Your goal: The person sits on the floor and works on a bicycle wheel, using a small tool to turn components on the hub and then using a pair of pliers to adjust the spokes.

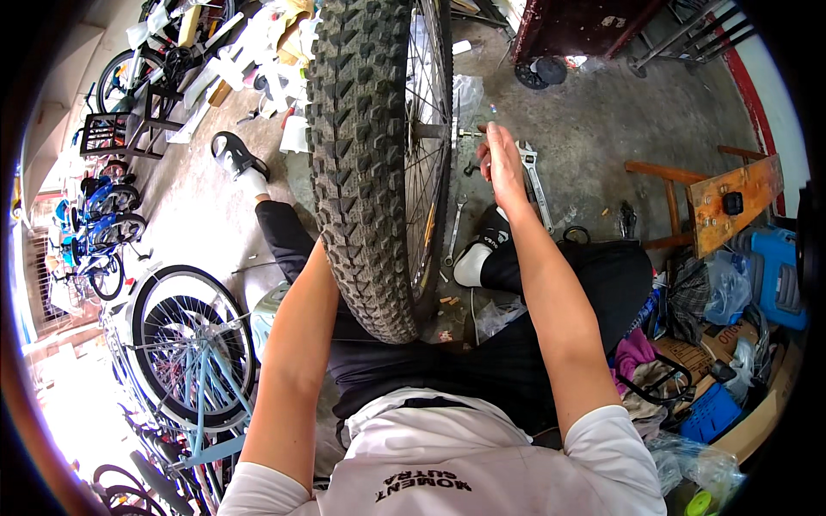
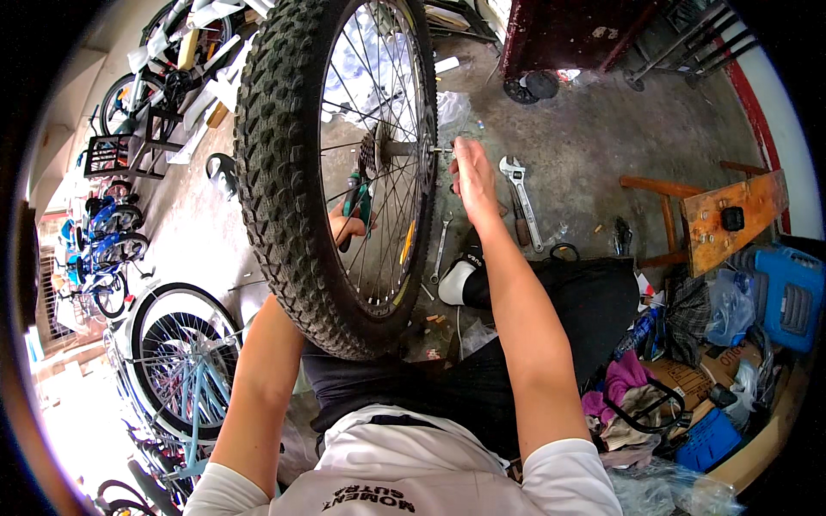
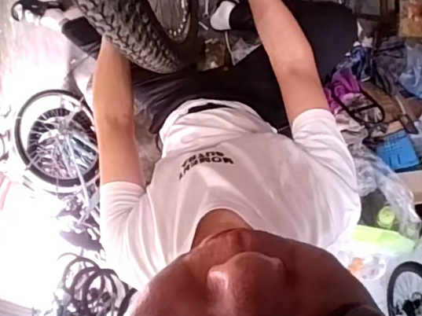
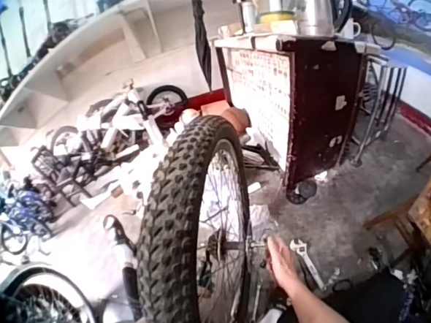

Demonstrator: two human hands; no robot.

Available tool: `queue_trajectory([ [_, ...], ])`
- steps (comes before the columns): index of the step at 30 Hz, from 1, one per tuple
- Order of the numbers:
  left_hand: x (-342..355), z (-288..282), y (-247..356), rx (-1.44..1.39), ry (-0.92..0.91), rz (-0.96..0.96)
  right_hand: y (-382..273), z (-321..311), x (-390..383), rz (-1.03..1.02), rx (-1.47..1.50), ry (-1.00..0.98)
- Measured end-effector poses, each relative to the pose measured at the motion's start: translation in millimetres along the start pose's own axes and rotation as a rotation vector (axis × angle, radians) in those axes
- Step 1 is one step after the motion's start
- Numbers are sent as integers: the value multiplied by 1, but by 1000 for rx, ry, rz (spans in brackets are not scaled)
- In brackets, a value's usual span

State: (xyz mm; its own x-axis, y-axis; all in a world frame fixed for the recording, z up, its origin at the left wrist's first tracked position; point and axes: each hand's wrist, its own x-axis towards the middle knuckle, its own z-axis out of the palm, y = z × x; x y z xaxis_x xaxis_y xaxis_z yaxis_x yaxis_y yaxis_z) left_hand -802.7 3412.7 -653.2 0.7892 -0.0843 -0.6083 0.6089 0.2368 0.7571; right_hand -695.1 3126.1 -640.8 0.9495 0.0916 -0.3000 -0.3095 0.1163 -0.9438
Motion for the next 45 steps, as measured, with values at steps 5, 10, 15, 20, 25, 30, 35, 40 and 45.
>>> queue_trajectory([
  [5, 0, -2, 1, -2, -2, 6, 43, -19, 13, 180, 263, 36],
  [10, -8, 2, -1, -14, 3, 20, 118, -27, 29, 425, 581, 275],
  [15, -28, 38, 16, 220, 98, -31, 180, -31, 38, 430, 653, 373],
  [20, -30, 32, 13, 216, 110, -9, 166, -37, 42, 461, 520, 249],
  [25, -14, 1, -7, -80, 22, -14, 66, -27, 32, 157, 133, 67],
  [30, -2, -7, -15, -78, -8, -55, -3, -12, -3, -251, -438, -214],
  [35, 24, -55, -54, -13, -223, 87, -4, -2, 7, -368, -619, -161],
  [40, 26, -51, -56, -36, -259, 83, 8, 1, 18, -427, -707, -94],
  [45, 18, -31, -38, 28, -204, 52, 12, -3, 33, 43, -390, -235],
])
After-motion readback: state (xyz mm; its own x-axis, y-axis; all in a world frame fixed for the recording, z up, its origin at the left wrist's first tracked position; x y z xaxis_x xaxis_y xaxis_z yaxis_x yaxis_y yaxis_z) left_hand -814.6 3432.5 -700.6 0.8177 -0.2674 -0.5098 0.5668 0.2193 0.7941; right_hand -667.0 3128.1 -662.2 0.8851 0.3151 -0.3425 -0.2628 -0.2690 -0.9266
